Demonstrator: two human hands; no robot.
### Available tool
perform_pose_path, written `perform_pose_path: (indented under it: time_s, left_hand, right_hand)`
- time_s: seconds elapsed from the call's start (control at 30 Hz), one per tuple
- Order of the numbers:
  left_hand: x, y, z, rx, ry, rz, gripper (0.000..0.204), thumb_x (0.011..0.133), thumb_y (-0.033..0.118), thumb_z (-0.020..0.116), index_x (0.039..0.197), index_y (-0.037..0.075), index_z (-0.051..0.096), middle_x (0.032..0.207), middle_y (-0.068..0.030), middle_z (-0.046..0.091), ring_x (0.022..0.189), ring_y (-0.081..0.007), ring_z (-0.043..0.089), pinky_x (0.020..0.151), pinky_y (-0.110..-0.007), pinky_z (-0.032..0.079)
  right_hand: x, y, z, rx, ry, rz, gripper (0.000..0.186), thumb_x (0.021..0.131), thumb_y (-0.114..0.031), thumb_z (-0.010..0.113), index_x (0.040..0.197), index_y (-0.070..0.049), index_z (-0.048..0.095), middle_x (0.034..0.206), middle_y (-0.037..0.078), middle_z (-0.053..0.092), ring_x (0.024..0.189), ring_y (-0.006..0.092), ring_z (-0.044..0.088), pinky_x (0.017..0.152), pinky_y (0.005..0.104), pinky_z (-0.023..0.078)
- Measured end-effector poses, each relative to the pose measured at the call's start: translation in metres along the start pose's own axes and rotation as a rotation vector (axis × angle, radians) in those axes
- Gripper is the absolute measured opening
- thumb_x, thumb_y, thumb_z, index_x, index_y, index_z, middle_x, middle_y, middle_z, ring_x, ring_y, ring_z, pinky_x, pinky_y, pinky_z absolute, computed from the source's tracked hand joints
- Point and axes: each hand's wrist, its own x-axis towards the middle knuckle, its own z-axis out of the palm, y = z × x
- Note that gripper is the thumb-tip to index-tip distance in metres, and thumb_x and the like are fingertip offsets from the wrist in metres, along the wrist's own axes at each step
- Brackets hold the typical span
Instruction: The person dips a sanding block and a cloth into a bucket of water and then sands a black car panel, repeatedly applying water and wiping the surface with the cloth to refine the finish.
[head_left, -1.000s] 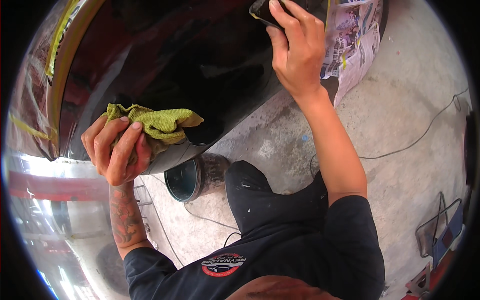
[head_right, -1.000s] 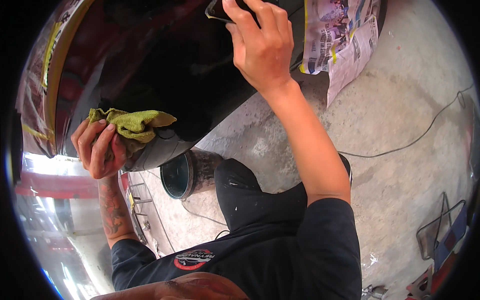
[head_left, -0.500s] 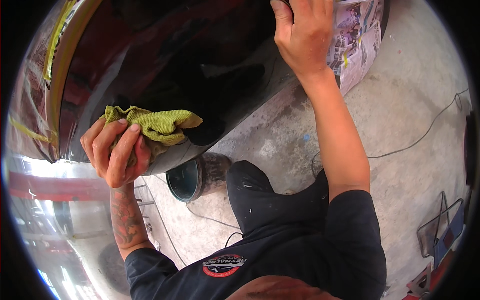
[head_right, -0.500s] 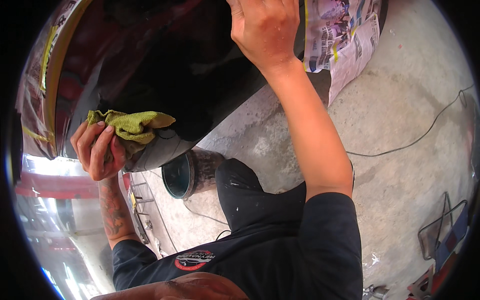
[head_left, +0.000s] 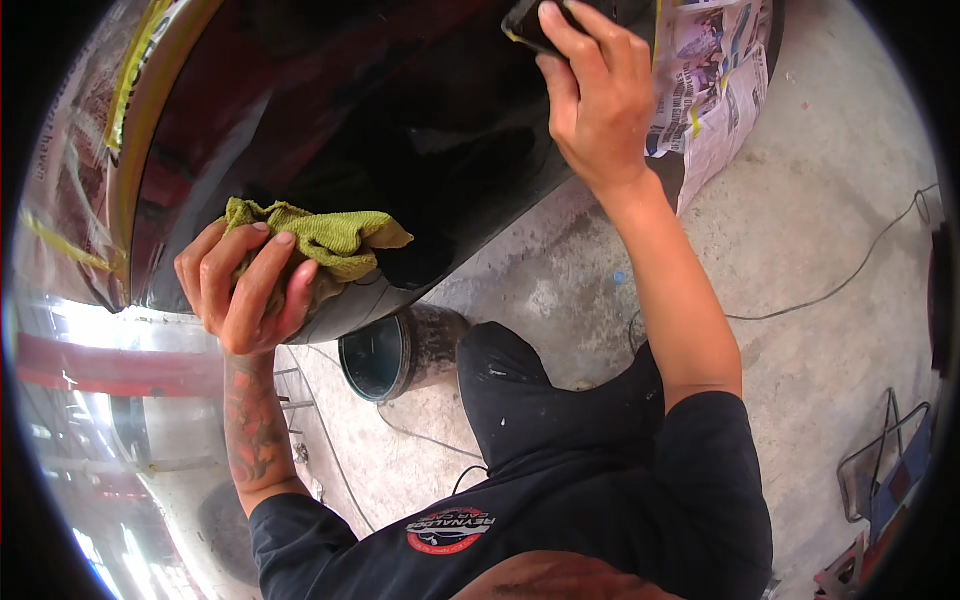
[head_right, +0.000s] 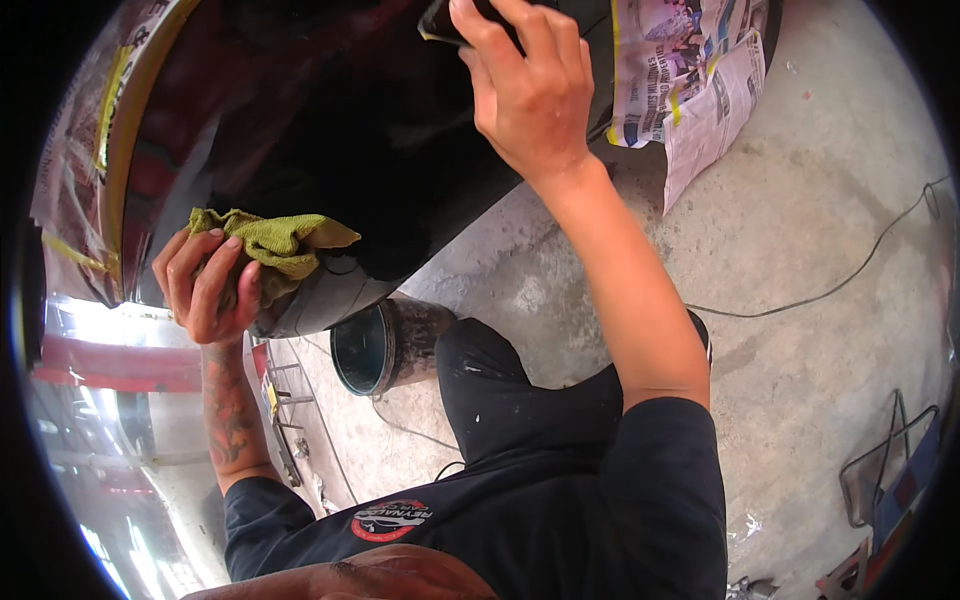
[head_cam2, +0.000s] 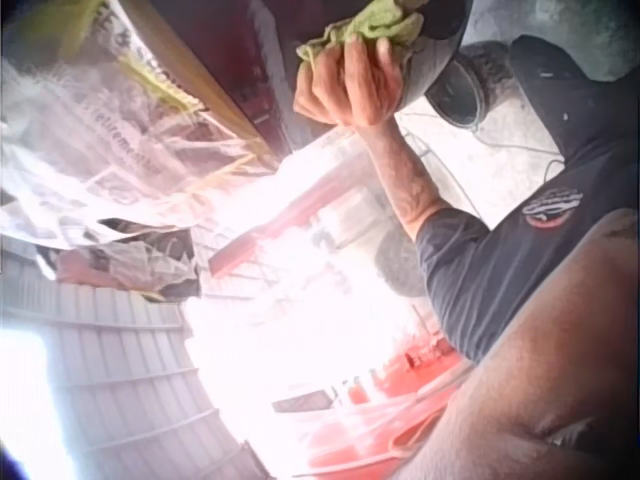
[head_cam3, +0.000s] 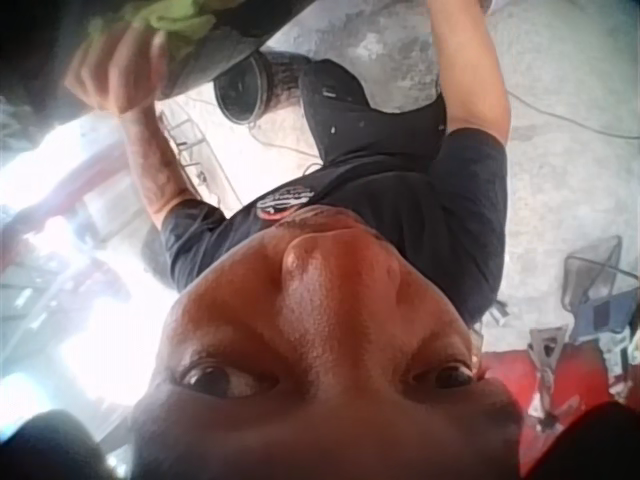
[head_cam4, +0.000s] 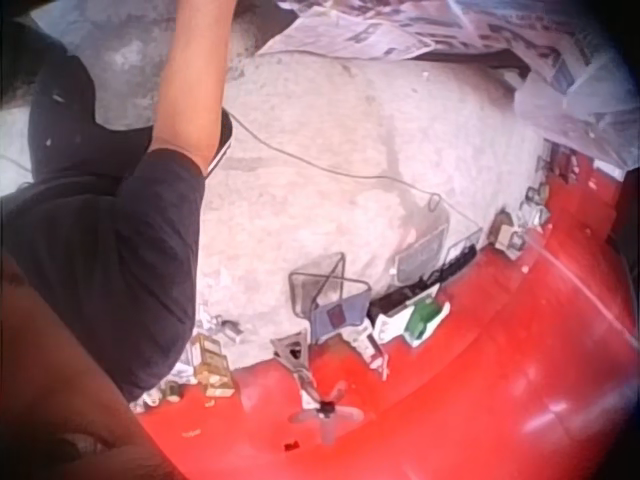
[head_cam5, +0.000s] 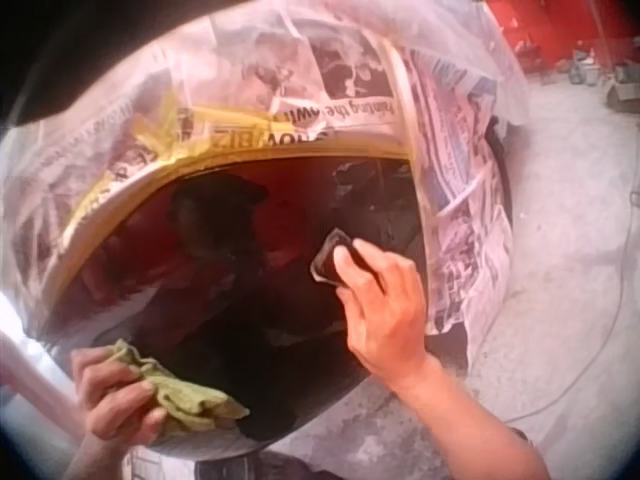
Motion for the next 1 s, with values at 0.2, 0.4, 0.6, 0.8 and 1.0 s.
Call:
perform_pose_path:
  time_s: [0.2,0.4,0.6,0.8,1.0]
  left_hand:
    - [0.012,0.009,0.004,0.089,-0.119,0.007,0.048,0.066,0.037,0.091,0.107,0.016,0.077,0.102,-0.0043,0.064,0.099,-0.0269,0.06,0.086,-0.041,0.045]
    - [0.055,0.034,0.034,0.207,-0.194,0.012,0.046,0.071,0.027,0.086,0.116,0.027,0.076,0.1,-0.0002,0.061,0.096,-0.0216,0.058,0.084,-0.037,0.042]
    - [0.139,0.024,0.088,0.248,-0.052,0.095,0.014,0.08,0.028,0.078,0.091,0.022,0.073,0.098,0.0017,0.064,0.091,-0.0192,0.062,0.073,-0.036,0.044]
    - [0.211,0.042,0.109,0.3,0.041,0.115,0.018,0.084,0.022,0.067,0.074,0.008,0.067,0.085,-0.0086,0.063,0.091,-0.027,0.062,0.077,-0.042,0.047]
    - [0.134,0.067,0.118,0.239,-0.243,0.231,0.006,0.077,0.02,0.067,0.076,0.014,0.065,0.085,-0.0007,0.057,0.084,-0.02,0.057,0.069,-0.037,0.041]
  right_hand:
    - [0.032,0.004,-0.001,-0.016,-0.04,0.074,0.047,0.083,-0.002,0.072,0.129,-0.009,0.065,0.125,0.016,0.063,0.107,0.0385,0.059,0.092,0.0457,0.048]
    - [-0.08,-0.024,-0.056,0.053,-0.347,0.303,0.043,0.085,-0.008,0.07,0.128,-0.012,0.066,0.125,0.008,0.063,0.113,0.031,0.059,0.094,0.0426,0.047]
    - [-0.243,-0.037,-0.174,0.215,-0.611,0.841,0.039,0.092,-0.005,0.064,0.131,-0.003,0.062,0.122,0.017,0.063,0.114,0.0341,0.06,0.099,0.0406,0.047]
    - [-0.239,-0.019,-0.174,0.311,-0.553,1.215,0.038,0.094,-0.008,0.062,0.132,-0.002,0.06,0.12,0.014,0.063,0.102,0.0239,0.062,0.093,0.0338,0.048]
    - [-0.245,-0.008,-0.196,0.292,-0.516,1.265,0.04,0.093,-0.008,0.062,0.132,-0.002,0.06,0.122,0.013,0.064,0.104,0.0228,0.061,0.094,0.0339,0.048]
